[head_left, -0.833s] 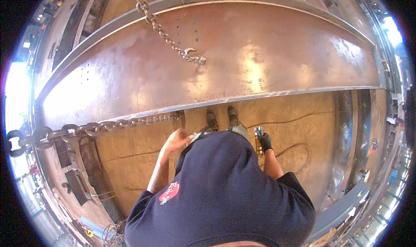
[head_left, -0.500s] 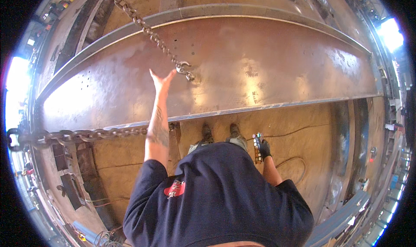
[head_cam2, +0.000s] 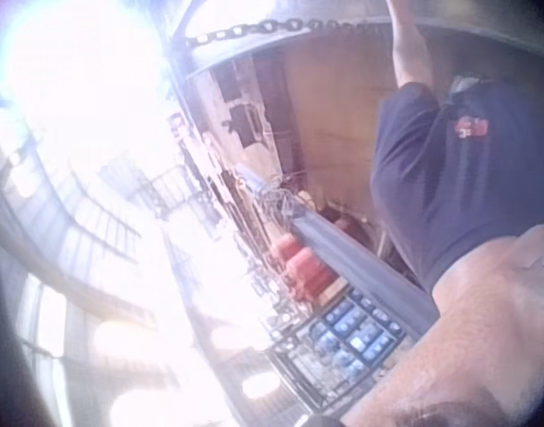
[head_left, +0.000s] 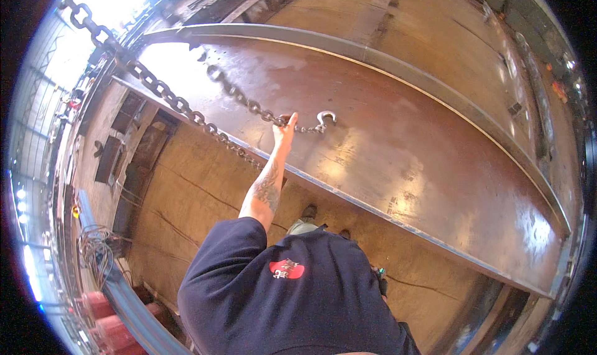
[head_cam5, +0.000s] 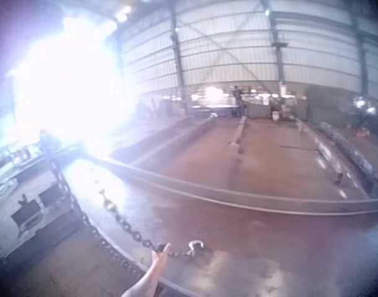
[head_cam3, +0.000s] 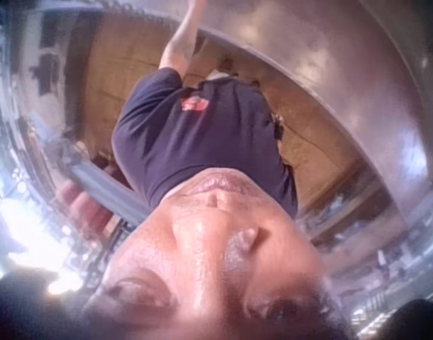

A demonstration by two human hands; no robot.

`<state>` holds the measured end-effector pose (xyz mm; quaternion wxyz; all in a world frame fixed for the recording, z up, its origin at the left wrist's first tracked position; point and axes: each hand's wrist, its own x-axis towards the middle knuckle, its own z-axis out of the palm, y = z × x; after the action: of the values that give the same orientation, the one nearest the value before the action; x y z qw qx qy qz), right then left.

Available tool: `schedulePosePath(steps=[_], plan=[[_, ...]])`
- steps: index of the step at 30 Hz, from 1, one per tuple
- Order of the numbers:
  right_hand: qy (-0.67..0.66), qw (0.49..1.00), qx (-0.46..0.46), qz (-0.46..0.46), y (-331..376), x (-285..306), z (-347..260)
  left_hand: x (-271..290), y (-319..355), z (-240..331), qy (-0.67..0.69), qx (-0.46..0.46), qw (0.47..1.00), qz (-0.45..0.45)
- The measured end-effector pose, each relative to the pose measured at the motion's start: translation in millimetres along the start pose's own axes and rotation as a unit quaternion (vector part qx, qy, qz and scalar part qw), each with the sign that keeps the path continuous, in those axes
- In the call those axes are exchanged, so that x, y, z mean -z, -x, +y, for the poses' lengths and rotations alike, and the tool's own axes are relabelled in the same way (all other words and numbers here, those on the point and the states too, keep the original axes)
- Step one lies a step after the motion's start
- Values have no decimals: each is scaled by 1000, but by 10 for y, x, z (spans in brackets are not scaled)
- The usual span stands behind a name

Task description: The person walks through a metal fabrication shop and uses a handheld remote control to operate an overhead crane. They guide a chain hoist toward a large steel beam and attach the hook to the beam.

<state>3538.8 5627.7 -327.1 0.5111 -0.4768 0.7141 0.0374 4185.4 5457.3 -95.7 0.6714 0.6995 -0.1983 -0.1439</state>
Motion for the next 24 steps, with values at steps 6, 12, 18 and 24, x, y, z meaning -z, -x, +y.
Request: schedulePosePath(steps=[6, 12, 18, 24], plan=[[-35, 987, 156, -7, -309, 583, 170, 164, 522, 283, -193, 32, 980, -36], [271, 930, 195, 153, -397, 878, 104, -425, 900, 526, -64, 21, 981, -183], [52, 985, 60, 151, 310, 698, -208, -504, 1100, -107, -4, 2, 990, -141], [31, 993, -91, 69, 527, 299, 581, -121, 1318, -459, -17, 36, 996, -86]])
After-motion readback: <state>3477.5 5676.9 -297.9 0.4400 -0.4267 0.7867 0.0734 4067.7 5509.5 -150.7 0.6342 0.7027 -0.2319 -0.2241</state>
